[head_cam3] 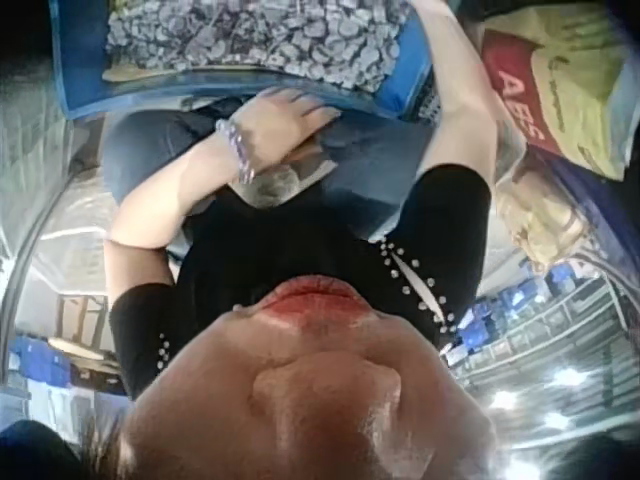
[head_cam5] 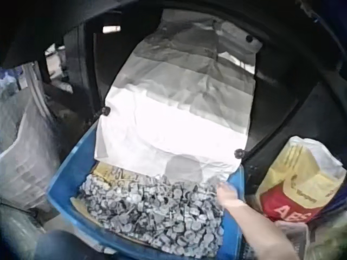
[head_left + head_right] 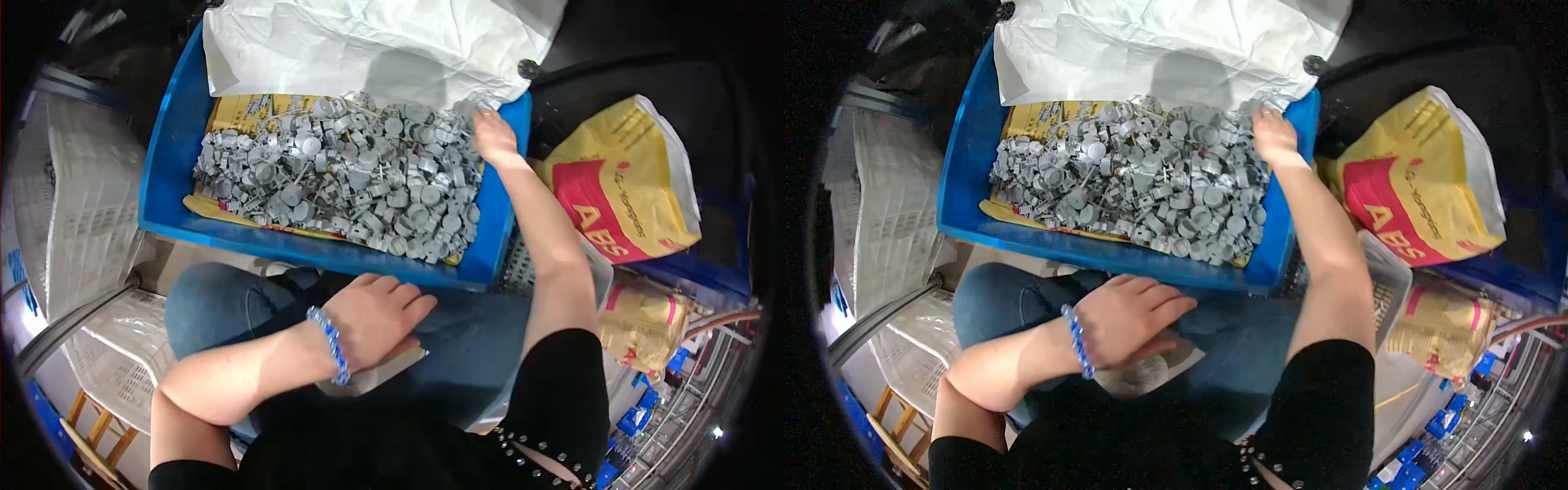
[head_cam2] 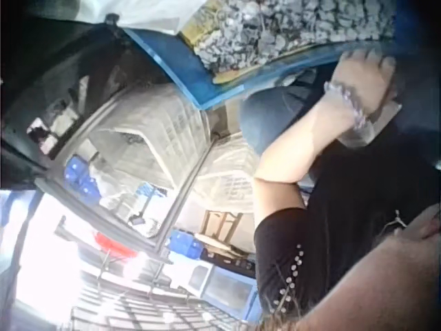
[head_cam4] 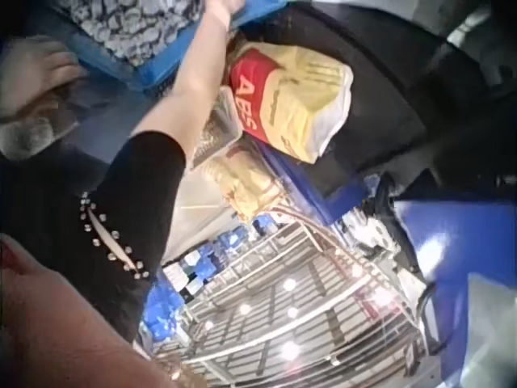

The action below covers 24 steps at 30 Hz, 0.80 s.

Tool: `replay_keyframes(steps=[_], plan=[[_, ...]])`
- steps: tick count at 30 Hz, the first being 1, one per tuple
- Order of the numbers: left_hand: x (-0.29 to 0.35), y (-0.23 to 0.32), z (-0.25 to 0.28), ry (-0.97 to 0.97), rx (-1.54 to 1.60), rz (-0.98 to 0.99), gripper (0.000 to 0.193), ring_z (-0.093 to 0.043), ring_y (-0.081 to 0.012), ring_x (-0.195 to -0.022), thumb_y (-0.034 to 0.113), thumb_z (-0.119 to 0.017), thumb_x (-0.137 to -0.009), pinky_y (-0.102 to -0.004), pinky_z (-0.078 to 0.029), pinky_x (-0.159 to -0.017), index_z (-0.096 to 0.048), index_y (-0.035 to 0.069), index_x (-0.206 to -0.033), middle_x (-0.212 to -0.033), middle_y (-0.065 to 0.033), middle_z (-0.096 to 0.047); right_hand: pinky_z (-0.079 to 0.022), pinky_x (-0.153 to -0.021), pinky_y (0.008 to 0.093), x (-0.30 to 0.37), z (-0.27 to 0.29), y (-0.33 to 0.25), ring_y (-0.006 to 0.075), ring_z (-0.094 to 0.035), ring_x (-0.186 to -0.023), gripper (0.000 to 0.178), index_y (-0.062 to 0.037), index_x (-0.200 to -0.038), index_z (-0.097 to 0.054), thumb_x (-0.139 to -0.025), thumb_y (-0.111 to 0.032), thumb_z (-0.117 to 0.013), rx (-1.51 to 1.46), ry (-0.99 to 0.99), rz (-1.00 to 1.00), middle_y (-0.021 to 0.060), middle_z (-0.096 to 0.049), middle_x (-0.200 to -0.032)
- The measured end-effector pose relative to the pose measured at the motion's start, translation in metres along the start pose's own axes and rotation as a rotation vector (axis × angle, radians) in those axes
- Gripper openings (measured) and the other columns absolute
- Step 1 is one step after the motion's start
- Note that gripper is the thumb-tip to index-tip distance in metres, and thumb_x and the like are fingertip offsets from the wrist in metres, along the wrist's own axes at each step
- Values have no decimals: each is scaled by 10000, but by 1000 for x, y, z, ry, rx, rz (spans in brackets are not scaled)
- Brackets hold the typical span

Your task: Sorting and inspecting small manufactured components in a bin.

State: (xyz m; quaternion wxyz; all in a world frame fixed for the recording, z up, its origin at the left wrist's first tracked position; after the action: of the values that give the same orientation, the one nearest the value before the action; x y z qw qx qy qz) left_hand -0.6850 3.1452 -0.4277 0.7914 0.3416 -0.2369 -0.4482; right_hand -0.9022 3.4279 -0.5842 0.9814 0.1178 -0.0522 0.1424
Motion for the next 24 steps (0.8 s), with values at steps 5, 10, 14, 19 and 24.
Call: replay_keyframes(steps=[5, 10, 14, 19, 24], plan=[[1, -13, 11, 34, 1, 66, 462, -540, -248, -963, 265, -604, -781, -352, -417, -868, -508, 27, -1165, -1033, -93, -563, -294, -1039, 379, -67, -110, 8, 220, -383, -1250, 416, -75, -1245, -473, -830, -97, -453, 371, -27, 94, 93, -490, -1268], [-7, -23, 12, -80, 112, 151, 525, -532, -261, -1057, 267, -636, -763, -375, -409, -942, -479, 69, -1224, -1170, -106, -541, -292, -995, 396, -96, -121, 0, 231, -509, -1115, 306, -162, -1101, -605, -804, -161, -532, 363, -406, 62, 67, -595, -1141], [-14, -30, 13, -107, 129, 158, 516, -530, -262, -1061, 272, -629, -777, -377, -409, -939, -477, 64, -1225, -1172, -113, -539, -303, -987, 408, -96, -115, -1, 231, -532, -1095, 300, -158, -1088, -608, -794, -153, -546, 261, -428, 108, 79, -615, -1096], [-22, -34, 8, -114, 107, 144, 517, -526, -264, -1068, 283, -621, -790, -378, -409, -931, -473, 53, -1228, -1174, -121, -537, -387, -935, 445, -97, -140, 26, 281, -564, -1059, 356, -218, -1129, -570, -783, -133, -583, -191, -335, -329, 104, -607, -1106], [-17, -36, 7, -104, 87, 175, 519, -524, -265, -1071, 287, -615, -794, -374, -413, -921, -471, 47, -1231, -1173, -123, -538, -446, -877, 405, -92, -108, -9, 287, -556, -1063, 464, -162, -1105, -578, -664, -89, -703, 42, -509, 12, 125, -617, -1070]])
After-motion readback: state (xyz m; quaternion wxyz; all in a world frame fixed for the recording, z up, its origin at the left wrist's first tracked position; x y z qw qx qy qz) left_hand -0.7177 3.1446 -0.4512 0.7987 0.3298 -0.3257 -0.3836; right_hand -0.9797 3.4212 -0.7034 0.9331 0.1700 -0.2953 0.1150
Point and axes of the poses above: each hand's wrist, its own x-axis away from the middle knuckle, its own z-axis out of the back of the hand, y = z × x, the point moved 4 cm from there along -x, towards the middle knuckle
